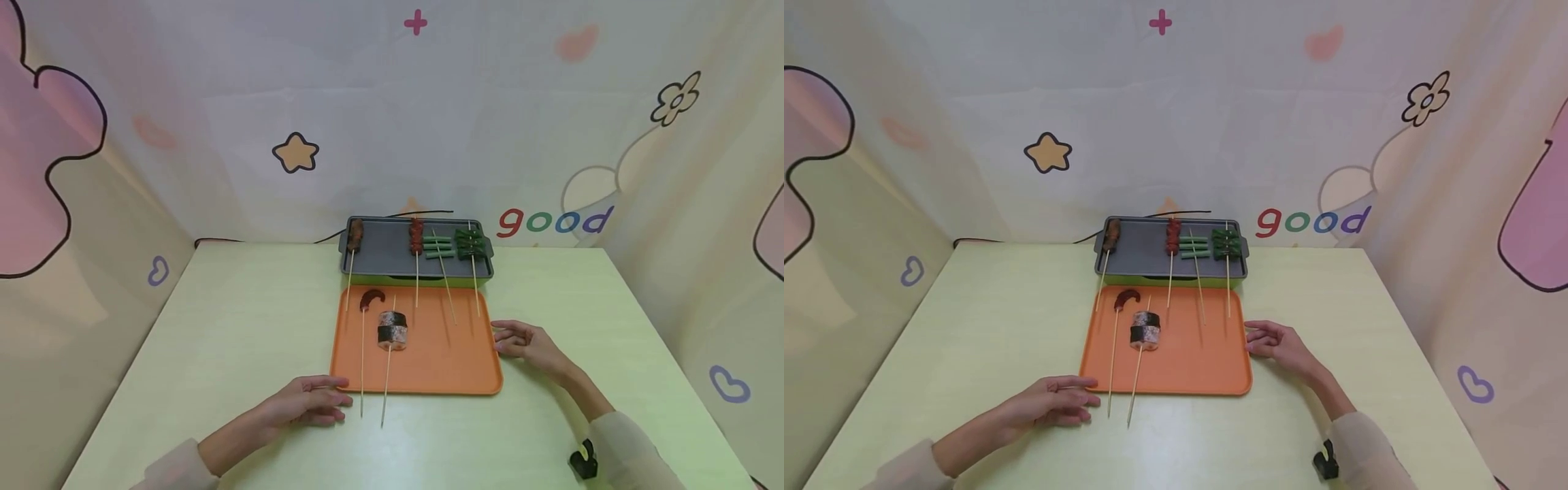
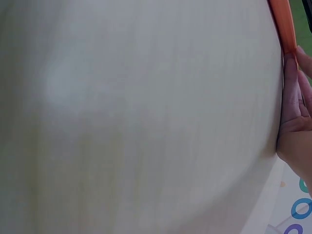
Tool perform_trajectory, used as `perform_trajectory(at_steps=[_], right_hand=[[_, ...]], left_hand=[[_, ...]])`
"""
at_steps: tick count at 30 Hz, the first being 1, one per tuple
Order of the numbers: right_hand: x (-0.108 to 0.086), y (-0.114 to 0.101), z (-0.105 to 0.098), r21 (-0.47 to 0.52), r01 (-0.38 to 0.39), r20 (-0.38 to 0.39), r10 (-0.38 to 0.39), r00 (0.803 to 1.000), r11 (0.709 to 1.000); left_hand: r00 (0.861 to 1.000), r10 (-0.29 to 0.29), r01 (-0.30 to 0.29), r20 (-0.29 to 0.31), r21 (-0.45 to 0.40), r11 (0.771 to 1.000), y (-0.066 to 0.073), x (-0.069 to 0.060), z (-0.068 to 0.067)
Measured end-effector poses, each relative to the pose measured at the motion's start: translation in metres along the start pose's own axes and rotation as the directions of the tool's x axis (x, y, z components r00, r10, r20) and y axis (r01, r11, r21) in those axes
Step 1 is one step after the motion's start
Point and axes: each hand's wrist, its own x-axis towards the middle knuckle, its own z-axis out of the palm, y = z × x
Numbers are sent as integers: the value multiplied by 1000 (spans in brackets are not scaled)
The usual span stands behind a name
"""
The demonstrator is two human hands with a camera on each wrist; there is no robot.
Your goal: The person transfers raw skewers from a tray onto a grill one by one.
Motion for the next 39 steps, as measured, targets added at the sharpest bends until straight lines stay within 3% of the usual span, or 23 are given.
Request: perform_trajectory(at_steps=[7, 15, 25, 39], right_hand=[[-2, -2, 0, 15, 37, 4, -37, 999, 999], [-2, -2, 2, 17, 37, 1, -37, 999, 999], [-3, -4, 1, 16, 42, 7, -42, 999, 999], [0, 0, 0, 21, 49, 3, -49, 999, 999]], left_hand=[[1000, 5, -5, 18, 43, 999, 4, 3, 14], [999, -8, 8, 42, -5, 1000, 6, 9, 21], [998, 41, -44, -38, -71, 997, 17, 9, 24], [997, 43, -50, -71, -97, 994, 19, 14, 26]])
